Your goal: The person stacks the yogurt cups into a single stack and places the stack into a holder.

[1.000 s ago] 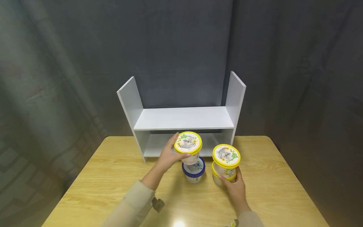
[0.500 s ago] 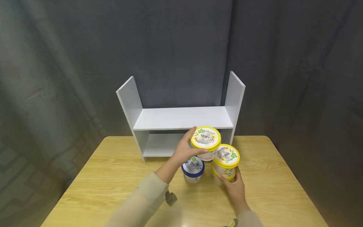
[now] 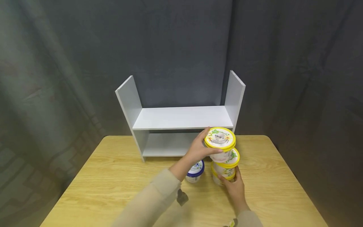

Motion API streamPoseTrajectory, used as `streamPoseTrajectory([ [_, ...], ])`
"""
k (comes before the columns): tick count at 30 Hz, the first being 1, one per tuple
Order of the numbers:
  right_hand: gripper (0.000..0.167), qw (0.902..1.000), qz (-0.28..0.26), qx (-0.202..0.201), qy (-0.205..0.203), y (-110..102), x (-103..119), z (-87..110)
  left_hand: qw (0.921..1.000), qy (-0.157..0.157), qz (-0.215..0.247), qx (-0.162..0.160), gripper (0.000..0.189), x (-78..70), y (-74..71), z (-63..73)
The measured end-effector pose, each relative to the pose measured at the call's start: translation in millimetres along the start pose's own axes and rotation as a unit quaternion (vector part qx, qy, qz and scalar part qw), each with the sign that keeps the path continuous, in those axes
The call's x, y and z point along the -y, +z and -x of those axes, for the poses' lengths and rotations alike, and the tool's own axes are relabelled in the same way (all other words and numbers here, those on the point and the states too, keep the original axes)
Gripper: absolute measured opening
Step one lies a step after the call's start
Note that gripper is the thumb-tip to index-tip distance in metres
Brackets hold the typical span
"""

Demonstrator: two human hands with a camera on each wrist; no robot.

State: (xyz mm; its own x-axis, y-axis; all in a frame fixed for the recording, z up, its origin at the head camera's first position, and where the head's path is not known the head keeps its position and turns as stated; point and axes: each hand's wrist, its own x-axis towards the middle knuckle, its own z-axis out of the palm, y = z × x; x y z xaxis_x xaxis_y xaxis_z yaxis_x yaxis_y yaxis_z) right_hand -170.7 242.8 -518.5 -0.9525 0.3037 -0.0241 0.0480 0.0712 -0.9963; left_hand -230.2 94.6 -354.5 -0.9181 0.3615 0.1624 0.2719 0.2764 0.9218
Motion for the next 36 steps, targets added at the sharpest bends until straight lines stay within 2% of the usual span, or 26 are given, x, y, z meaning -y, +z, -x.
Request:
streamPoseTrajectory([
  [7, 0.092, 1.0000, 0.002, -0.003, 0.000, 0.1, 1.7, -0.1, 0.9999, 0.013, 0.001, 0.009, 0.088, 0.4, 14.1, -6.8],
  [14, 0.085, 0.9999, -0.004, -0.001, 0.014, 1.8, 1.2, -1.1, 0.9999, -0.003, -0.006, 0.010, 0.095, 1.8, 24.1, -11.0],
  [20, 0.084, 0.9999, -0.014, -0.004, -0.002, 2.0, 1.2, -1.7, 0.9996, 0.006, -0.027, 0.008, 0.097, 2.7, 29.7, -13.3],
  [27, 0.087, 0.9995, 0.029, -0.001, 0.006, -2.8, 3.0, -4.6, 0.9987, 0.017, -0.046, 0.014, 0.097, 1.8, 32.5, -15.4],
  [32, 0.091, 0.9998, 0.015, 0.013, -0.008, -3.8, 4.8, -7.3, 0.9985, 0.016, -0.052, 0.013, 0.097, 1.1, 31.4, -17.8],
  [36, 0.086, 0.9996, 0.015, 0.006, -0.021, -3.0, 4.3, -7.5, 0.9985, 0.016, -0.048, 0.020, 0.098, 0.0, 29.8, -18.6],
])
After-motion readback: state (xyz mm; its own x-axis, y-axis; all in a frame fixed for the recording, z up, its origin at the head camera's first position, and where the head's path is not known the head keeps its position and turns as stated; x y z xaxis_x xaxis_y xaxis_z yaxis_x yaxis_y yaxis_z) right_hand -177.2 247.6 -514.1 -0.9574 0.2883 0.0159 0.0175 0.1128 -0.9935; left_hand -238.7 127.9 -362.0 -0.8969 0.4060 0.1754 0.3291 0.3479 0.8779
